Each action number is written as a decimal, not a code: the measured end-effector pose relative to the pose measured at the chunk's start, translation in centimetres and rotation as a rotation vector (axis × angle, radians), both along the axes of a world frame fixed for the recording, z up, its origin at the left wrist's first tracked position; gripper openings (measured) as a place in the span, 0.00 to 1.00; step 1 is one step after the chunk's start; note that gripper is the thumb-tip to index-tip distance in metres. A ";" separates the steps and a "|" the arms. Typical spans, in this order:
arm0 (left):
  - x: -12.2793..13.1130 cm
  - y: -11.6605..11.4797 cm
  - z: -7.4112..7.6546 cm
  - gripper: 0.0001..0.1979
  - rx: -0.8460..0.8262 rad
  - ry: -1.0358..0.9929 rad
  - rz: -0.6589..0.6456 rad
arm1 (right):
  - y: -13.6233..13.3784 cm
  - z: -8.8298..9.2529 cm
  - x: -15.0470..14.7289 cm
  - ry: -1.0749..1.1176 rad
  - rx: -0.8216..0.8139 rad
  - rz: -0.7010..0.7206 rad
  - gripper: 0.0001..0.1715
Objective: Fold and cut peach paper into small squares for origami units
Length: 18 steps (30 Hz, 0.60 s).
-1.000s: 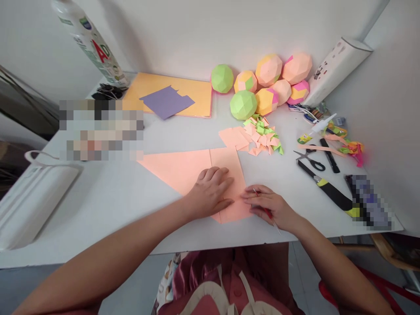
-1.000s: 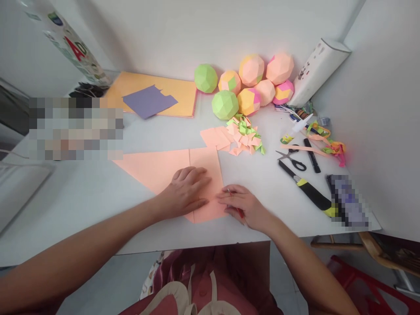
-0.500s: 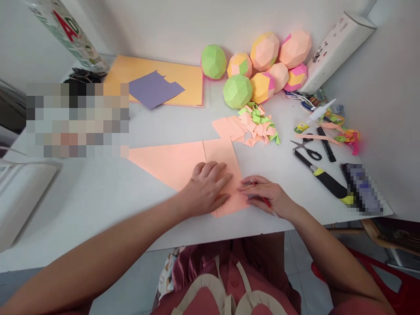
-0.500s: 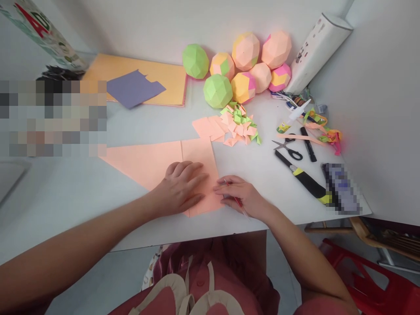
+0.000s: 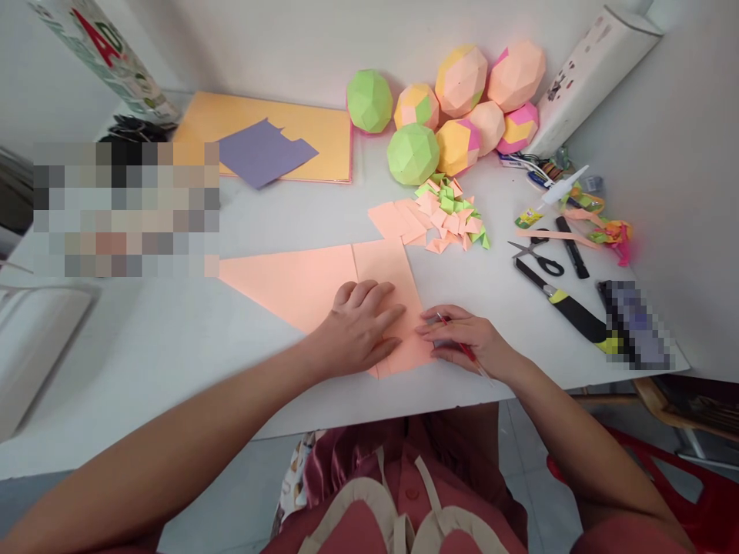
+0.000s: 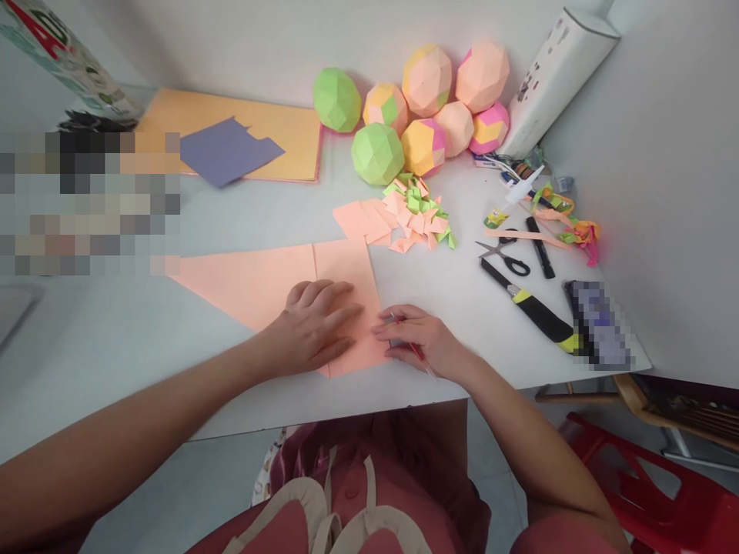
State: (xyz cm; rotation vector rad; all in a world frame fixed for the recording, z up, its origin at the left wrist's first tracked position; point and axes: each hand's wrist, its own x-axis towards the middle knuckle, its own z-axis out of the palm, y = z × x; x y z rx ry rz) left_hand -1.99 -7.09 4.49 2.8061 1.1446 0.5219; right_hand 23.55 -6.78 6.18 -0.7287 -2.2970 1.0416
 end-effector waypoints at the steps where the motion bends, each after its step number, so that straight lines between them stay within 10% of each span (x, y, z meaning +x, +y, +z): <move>1: 0.0 0.0 0.0 0.19 0.002 -0.001 0.000 | 0.0 0.0 0.0 0.001 0.001 -0.002 0.16; 18: 0.0 0.0 0.0 0.18 -0.032 -0.011 0.010 | -0.1 0.2 -0.2 0.001 0.003 -0.007 0.16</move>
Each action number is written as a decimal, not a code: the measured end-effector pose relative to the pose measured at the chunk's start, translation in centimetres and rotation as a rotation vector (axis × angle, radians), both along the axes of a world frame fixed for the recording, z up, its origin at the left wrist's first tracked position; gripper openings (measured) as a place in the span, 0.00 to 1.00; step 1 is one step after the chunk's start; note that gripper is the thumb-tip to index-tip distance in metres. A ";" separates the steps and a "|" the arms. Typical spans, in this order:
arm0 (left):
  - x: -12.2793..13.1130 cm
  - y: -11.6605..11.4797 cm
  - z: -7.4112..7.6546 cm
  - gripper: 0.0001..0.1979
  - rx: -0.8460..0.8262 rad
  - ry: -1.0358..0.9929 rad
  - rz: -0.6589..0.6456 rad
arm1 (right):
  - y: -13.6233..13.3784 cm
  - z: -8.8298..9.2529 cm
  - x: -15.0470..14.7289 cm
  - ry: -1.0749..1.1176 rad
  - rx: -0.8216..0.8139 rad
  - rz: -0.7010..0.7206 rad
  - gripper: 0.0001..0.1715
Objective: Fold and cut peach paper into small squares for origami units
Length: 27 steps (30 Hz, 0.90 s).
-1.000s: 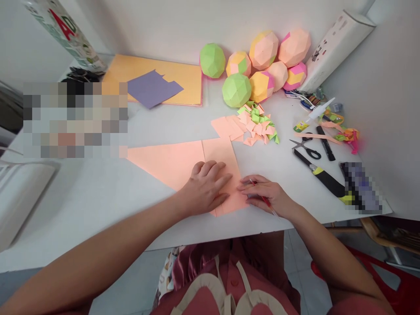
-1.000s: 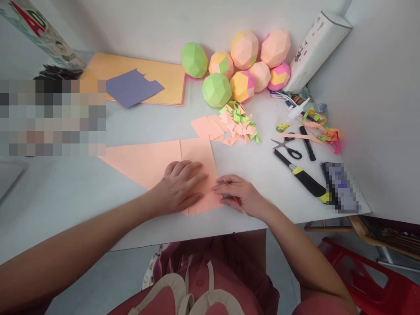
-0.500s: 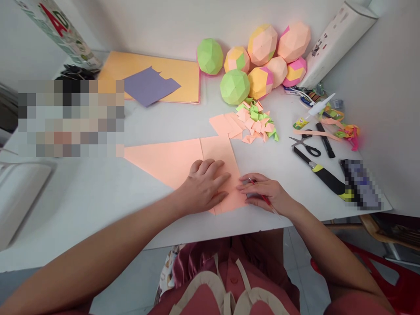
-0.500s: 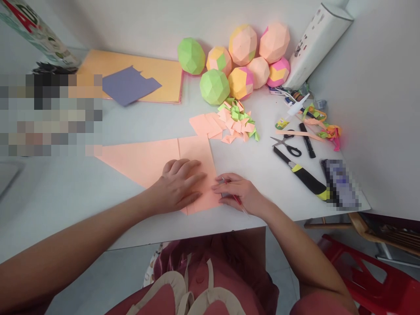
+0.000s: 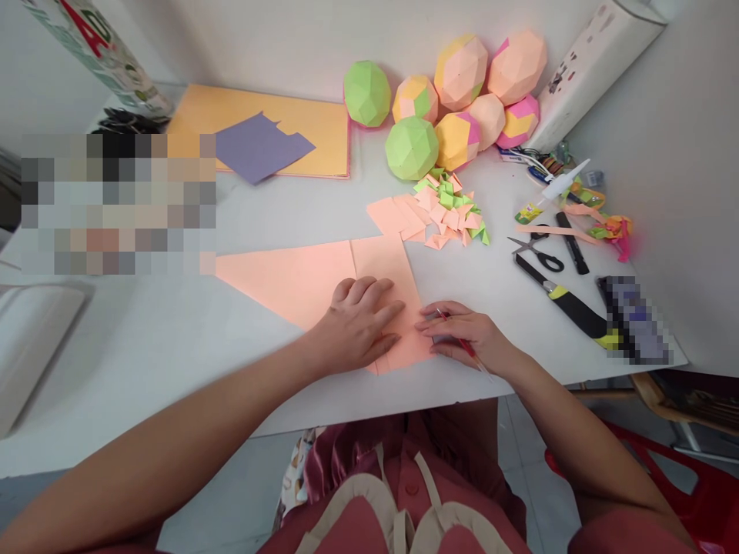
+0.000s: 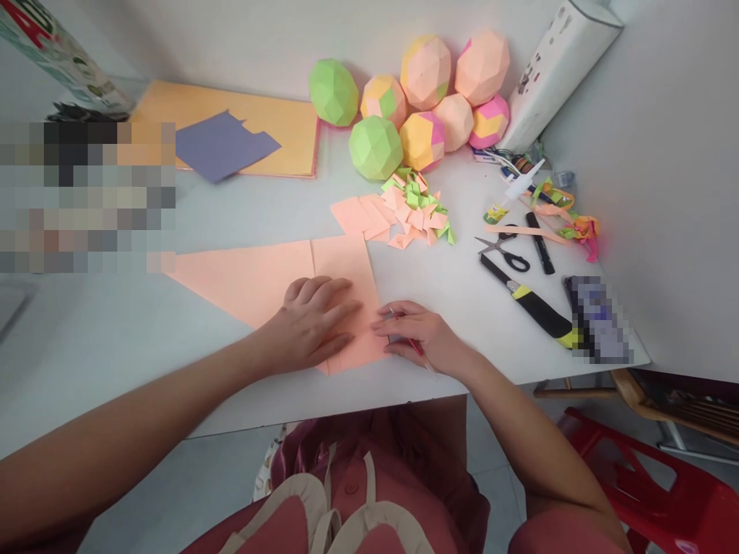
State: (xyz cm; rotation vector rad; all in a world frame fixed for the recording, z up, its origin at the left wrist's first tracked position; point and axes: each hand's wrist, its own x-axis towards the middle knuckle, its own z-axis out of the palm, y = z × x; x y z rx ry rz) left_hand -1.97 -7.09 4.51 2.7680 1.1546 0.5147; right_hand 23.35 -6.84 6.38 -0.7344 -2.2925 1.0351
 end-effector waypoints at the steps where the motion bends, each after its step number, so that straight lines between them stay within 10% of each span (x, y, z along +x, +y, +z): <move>1: 0.0 0.0 0.0 0.18 0.000 0.004 0.000 | 0.0 0.0 0.0 0.001 0.000 0.000 0.15; 17: 0.0 0.0 0.1 0.15 -0.028 -0.048 0.013 | -1.6 -0.6 0.0 0.021 0.378 -0.107 0.18; 27: 0.0 -0.2 0.0 0.15 -0.012 -0.032 0.015 | -1.7 -0.3 0.0 0.005 0.313 -0.150 0.19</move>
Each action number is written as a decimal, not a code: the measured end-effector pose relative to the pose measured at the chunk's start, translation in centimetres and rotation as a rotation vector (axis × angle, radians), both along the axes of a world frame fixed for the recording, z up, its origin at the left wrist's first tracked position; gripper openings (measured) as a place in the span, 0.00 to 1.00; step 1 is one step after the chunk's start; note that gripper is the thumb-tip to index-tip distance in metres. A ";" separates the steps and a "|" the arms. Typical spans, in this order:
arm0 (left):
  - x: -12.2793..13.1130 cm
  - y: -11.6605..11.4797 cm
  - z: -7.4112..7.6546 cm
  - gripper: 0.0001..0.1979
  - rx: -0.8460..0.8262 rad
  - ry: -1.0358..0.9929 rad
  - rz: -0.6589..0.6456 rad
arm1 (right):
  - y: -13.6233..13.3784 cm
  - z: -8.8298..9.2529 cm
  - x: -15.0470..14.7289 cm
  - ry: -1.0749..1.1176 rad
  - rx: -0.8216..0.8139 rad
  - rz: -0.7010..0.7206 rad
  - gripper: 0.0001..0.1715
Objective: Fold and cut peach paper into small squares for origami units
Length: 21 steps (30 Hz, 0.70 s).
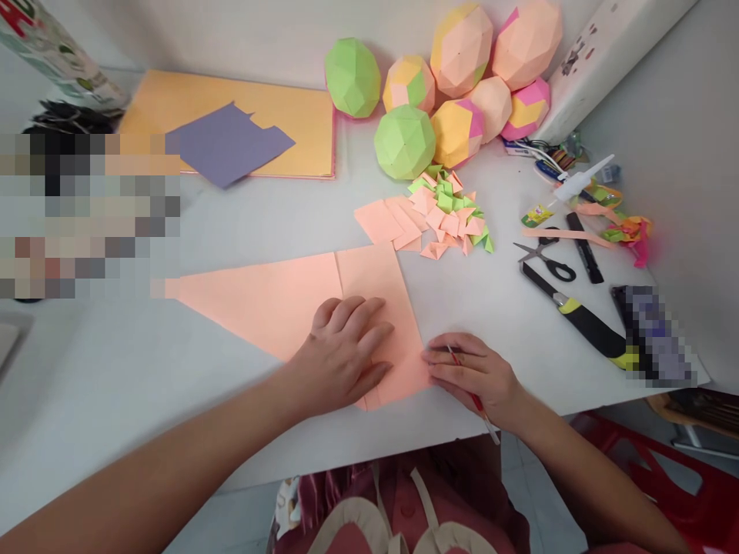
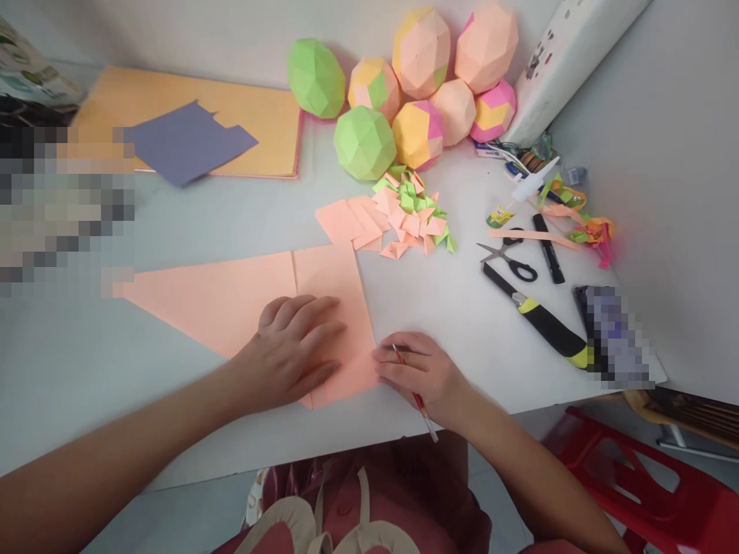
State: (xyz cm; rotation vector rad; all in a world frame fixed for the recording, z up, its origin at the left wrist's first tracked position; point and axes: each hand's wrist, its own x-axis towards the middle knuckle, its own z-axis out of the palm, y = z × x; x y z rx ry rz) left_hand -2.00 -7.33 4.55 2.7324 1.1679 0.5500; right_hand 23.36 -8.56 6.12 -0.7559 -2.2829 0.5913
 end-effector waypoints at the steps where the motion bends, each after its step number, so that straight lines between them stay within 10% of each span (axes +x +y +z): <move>1: 0.0 0.0 0.0 0.15 0.004 0.007 -0.001 | 0.0 -0.1 0.0 0.000 -0.006 0.000 0.19; 21: -0.1 0.1 0.3 0.14 0.038 0.002 -0.032 | 0.1 -0.3 0.2 0.038 -0.006 0.023 0.18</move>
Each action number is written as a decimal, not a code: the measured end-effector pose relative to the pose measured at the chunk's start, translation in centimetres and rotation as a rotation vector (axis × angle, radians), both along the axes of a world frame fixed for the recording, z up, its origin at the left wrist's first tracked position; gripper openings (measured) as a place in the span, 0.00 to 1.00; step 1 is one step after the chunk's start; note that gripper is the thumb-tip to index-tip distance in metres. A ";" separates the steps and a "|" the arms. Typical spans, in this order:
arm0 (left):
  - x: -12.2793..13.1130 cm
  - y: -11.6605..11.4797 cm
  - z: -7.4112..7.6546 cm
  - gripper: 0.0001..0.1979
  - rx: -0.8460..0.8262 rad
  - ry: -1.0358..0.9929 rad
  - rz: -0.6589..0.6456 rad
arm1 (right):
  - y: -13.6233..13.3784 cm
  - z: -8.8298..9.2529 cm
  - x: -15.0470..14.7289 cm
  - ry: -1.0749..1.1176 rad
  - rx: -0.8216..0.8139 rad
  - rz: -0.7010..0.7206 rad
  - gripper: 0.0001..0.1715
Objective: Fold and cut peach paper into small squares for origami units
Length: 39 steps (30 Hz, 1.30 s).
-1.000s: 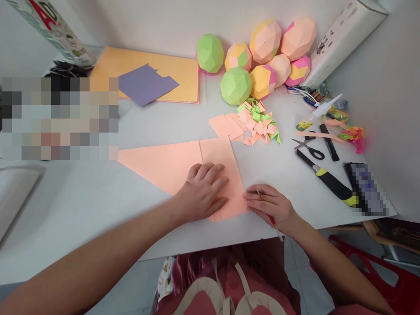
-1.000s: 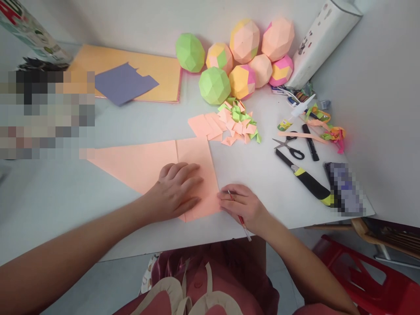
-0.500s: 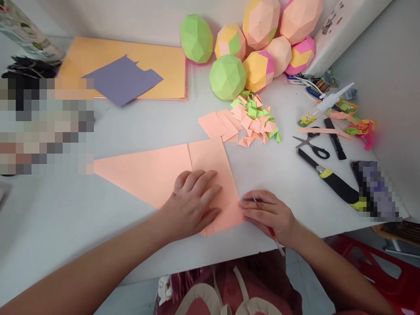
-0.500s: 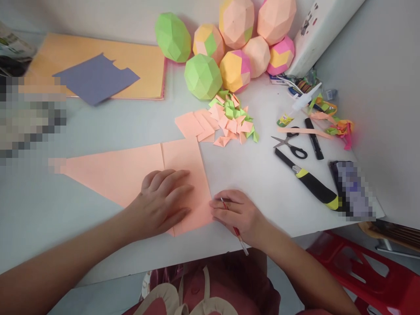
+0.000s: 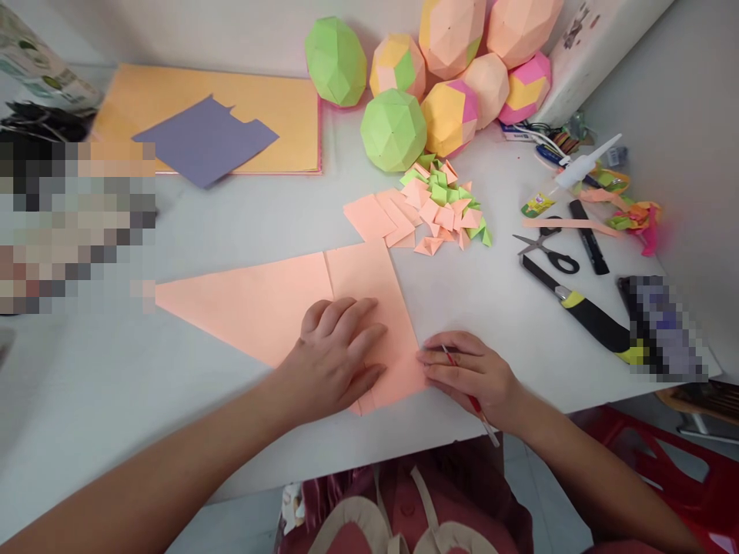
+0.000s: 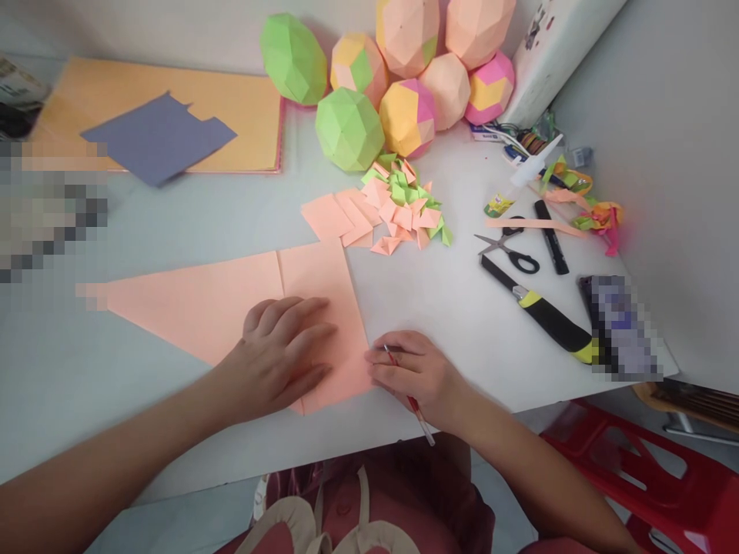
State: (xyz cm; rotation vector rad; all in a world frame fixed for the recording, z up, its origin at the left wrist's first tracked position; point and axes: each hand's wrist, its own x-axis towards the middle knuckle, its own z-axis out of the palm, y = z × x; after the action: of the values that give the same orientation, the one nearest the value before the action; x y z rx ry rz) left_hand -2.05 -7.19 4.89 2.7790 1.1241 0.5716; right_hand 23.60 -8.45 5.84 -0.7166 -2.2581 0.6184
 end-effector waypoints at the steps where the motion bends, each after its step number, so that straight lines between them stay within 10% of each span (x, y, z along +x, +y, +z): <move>1: 0.0 0.0 -0.1 0.14 -0.001 0.001 0.000 | 0.0 0.1 0.0 -0.002 -0.002 -0.002 0.18; 10: 0.3 -0.1 -0.1 0.08 0.086 -0.023 -0.022 | 0.0 0.3 -0.3 -0.018 -0.019 -0.027 0.14; 20: 0.7 0.1 0.9 0.11 0.000 -0.172 -0.394 | 0.0 0.2 -0.1 -0.029 -0.037 -0.016 0.13; 39: 0.8 0.3 0.8 0.11 -0.042 -0.239 -0.399 | 0.0 -0.1 -0.1 -0.017 -0.053 -0.009 0.13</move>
State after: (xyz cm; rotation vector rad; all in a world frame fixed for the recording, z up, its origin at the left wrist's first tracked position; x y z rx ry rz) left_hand -1.26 -6.89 5.69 2.6956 0.5093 0.7876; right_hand 23.52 -8.46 5.73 -0.7602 -2.2608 0.6724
